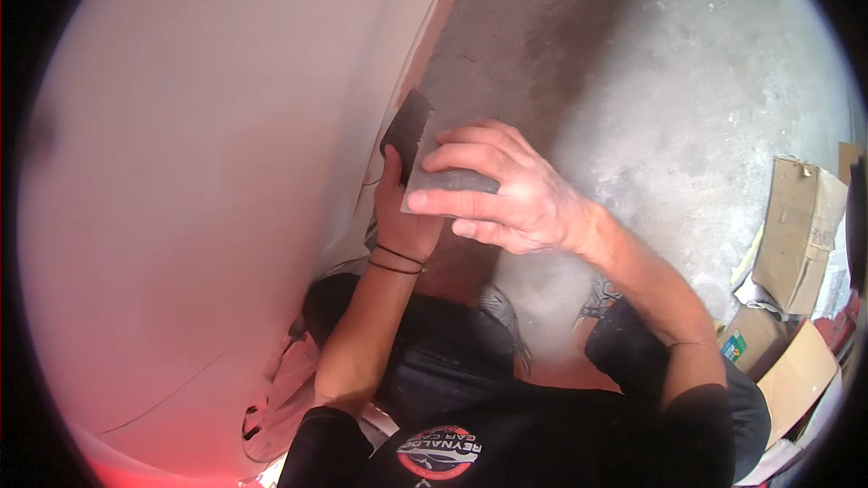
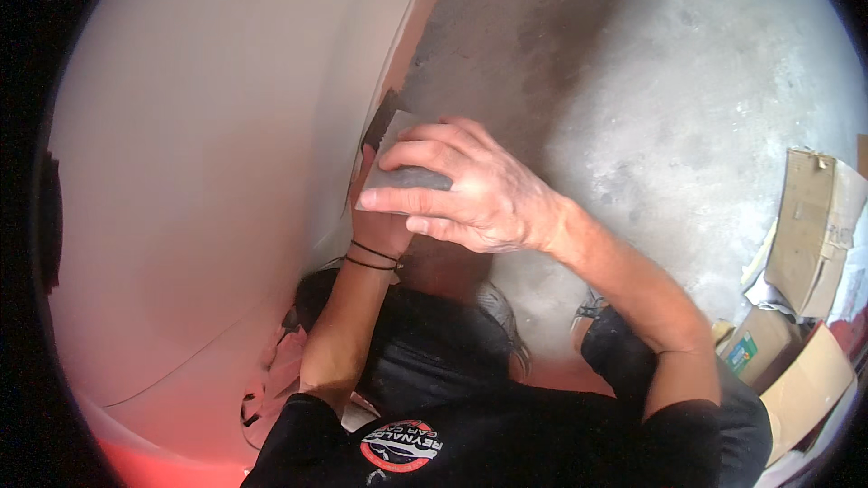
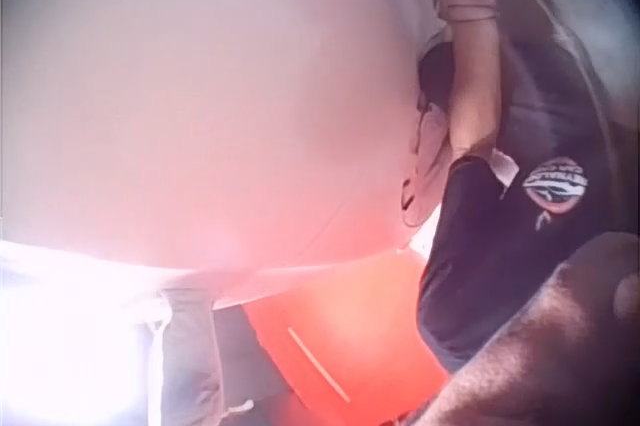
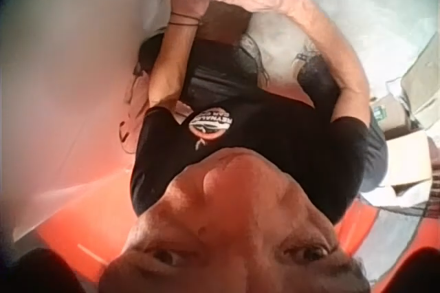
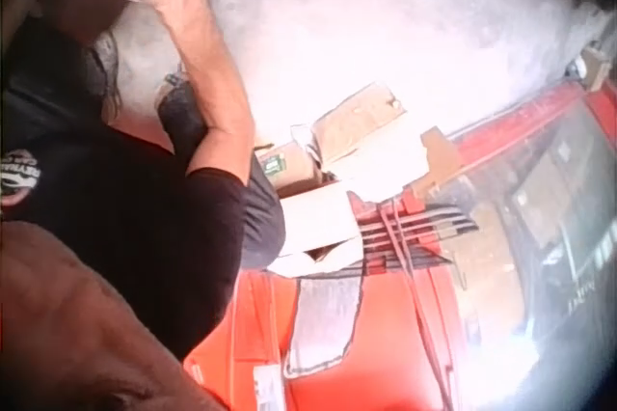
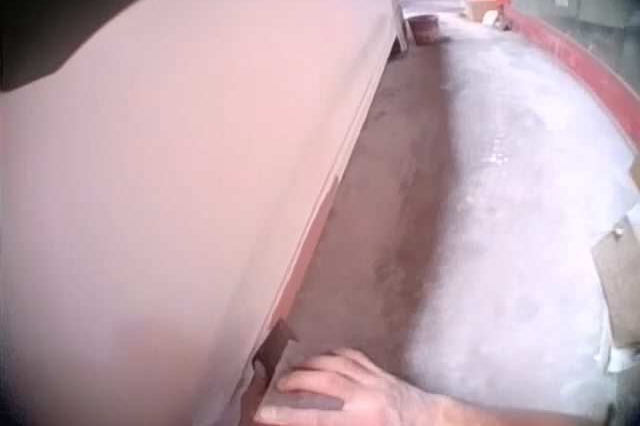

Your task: The recorder is preparing a car panel for painting by mixing filler and applying it to a surface.

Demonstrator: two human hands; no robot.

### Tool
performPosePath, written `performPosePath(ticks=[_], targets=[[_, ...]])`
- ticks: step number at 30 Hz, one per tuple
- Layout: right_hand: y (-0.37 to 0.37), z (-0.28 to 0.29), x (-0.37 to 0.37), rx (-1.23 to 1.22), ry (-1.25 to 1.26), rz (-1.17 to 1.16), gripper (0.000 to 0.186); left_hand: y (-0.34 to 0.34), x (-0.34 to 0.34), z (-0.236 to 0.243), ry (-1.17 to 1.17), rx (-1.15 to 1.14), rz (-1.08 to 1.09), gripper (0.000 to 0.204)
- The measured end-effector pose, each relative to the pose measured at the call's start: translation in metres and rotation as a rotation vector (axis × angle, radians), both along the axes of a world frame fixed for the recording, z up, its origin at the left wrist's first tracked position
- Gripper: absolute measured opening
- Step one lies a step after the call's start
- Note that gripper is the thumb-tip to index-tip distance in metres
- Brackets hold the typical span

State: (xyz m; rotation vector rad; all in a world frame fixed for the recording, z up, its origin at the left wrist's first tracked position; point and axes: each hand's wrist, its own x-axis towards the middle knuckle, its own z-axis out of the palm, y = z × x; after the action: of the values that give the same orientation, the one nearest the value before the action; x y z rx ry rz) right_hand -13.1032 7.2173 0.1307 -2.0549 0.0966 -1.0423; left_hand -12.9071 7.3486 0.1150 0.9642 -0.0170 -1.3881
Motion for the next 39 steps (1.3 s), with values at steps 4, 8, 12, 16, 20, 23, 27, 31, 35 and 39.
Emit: performPosePath(ticks=[4, 8, 12, 16, 20, 23, 27, 31, 35, 39], targets=[[-0.002, 0.011, -0.026, -0.125, 0.147, 0.107, 0.043, -0.019, -0.019, 0.022, 0.261, 0.063, -0.074, 0.077], [-0.009, -0.005, -0.034, -0.188, 0.134, 0.082, 0.043, -0.033, -0.026, 0.019, 0.181, 0.15, -0.032, 0.052], [-0.018, -0.023, -0.047, -0.191, 0.17, -0.008, 0.041, -0.029, -0.031, 0.018, 0.099, 0.082, 0.022, 0.047], [-0.027, -0.035, -0.062, -0.16, 0.208, -0.109, 0.04, -0.029, -0.035, 0.022, 0.039, 0.103, 0.078, 0.043], [-0.025, -0.046, -0.078, -0.229, 0.39, -0.187, 0.037, -0.032, -0.019, 0.023, 0.116, 0.039, 0.096, 0.044], [0.006, -0.04, -0.082, 0.429, 0.344, -0.204, 0.034, -0.035, -0.021, 0.032, -0.212, 0.036, 0.145, 0.048], [0.041, -0.022, -0.082, 1.754, 0.144, 0.009, 0.041, -0.035, -0.019, 0.031, -0.436, -0.071, 0.186, 0.053], [0.05, -0.023, -0.067, 2.104, -0.002, 0.123, 0.036, -0.039, -0.036, 0.041, -0.446, 0.014, 0.288, 0.054], [0.026, -0.113, -0.054, 2.032, -0.068, 0.017, 0.043, -0.035, -0.057, 0.044, -0.344, 0.014, 0.171, 0.058], [-0.027, -0.172, -0.009, 1.857, -0.206, -0.151, 0.052, -0.027, -0.063, 0.053, -0.456, 0.035, 0.154, 0.056]])
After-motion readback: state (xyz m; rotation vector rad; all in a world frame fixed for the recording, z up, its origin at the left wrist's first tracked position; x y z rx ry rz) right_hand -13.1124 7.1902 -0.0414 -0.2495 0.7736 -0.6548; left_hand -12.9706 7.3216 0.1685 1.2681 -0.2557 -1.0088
